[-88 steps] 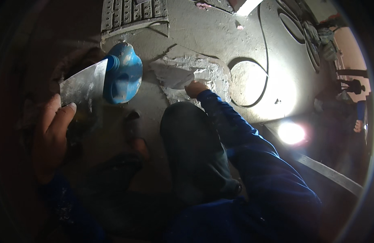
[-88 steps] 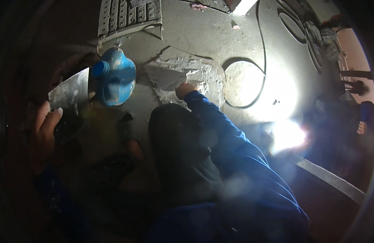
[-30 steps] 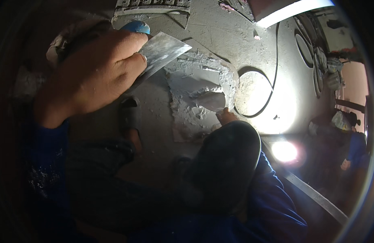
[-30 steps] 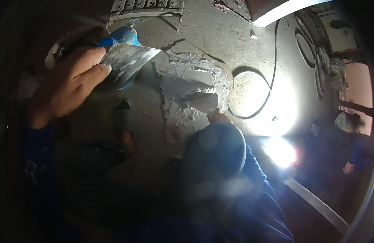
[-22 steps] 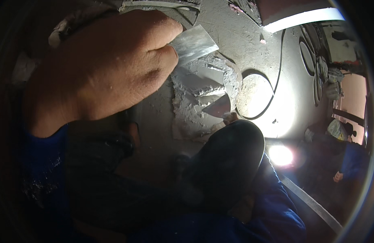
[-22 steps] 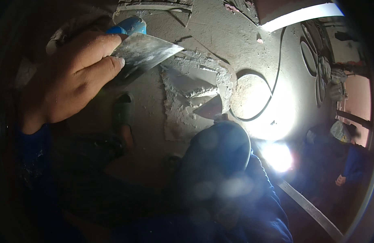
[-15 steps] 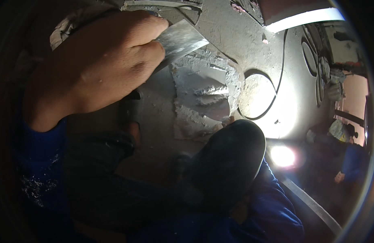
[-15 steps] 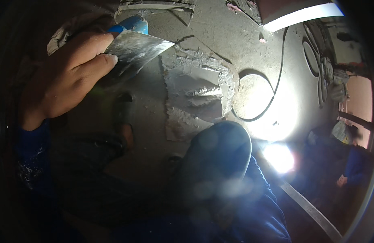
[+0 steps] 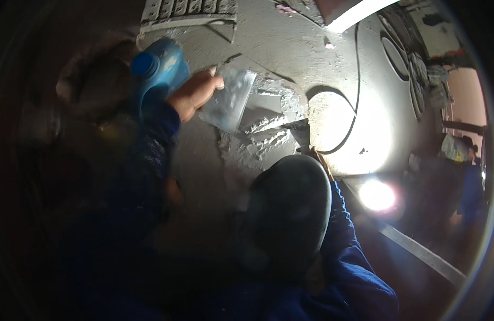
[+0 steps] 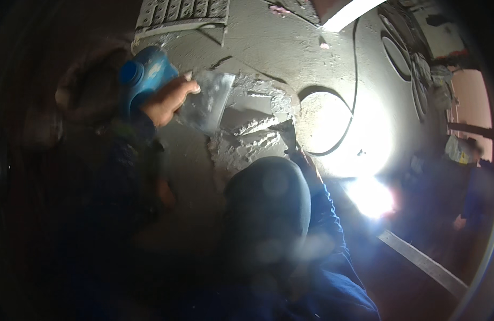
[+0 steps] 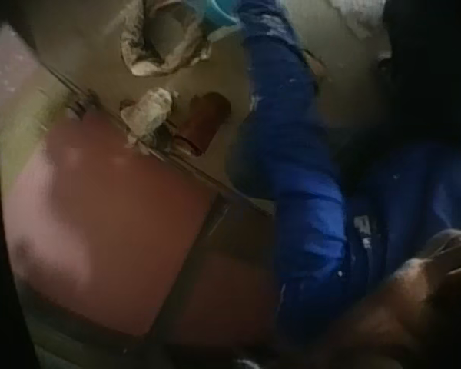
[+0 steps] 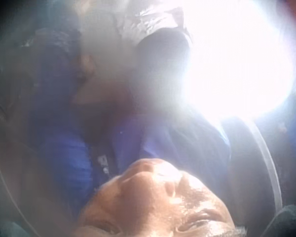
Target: The person kneels on the floor and uses a trowel to mix plaster on the ground, then stands and applies the plaster to a pink wall using a trowel and a larger flat tool to smooth the surface.
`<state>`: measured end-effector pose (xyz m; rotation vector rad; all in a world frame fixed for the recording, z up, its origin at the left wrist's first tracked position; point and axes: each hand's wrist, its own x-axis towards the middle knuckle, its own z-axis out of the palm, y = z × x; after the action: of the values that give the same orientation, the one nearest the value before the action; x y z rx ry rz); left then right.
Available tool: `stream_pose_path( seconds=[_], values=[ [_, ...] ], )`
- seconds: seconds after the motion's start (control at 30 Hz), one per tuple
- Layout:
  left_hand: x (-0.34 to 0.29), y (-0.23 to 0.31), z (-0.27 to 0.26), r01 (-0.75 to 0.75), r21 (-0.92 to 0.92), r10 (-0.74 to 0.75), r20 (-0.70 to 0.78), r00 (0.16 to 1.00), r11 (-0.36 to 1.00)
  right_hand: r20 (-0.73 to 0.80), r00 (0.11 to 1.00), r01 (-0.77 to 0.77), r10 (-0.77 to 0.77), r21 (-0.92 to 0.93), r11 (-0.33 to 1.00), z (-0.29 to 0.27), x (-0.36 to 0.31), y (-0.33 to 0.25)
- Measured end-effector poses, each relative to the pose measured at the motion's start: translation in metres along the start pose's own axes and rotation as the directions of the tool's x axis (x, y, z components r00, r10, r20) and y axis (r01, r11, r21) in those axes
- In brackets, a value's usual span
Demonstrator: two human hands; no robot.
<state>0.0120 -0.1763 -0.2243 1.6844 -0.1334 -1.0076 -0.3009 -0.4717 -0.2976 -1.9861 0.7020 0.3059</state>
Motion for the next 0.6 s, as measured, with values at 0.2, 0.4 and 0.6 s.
stream_pose_path(
  seconds=[0.2, 0.4, 0.6],
  values=[
    [0.028, -0.137, 0.102, 0.214, -0.752, -0.157, 0.147, 0.977, 0.623, -0.014, 0.999, 0.033, -0.031, 0.172, 0.985, -0.009, -0.01, 0.004],
    [0.039, -0.145, 0.154, 0.28, -0.888, 0.113, 0.341, 0.933, 0.366, 0.018, 0.998, 0.059, -0.067, 0.278, 0.959, -0.008, -0.024, 0.005],
    [0.025, -0.103, 0.183, 0.308, -0.901, 0.2, 0.377, 0.904, 0.307, -0.074, 0.986, 0.162, -0.15, 0.193, 0.968, 0.01, -0.026, -0.008]
  ],
)
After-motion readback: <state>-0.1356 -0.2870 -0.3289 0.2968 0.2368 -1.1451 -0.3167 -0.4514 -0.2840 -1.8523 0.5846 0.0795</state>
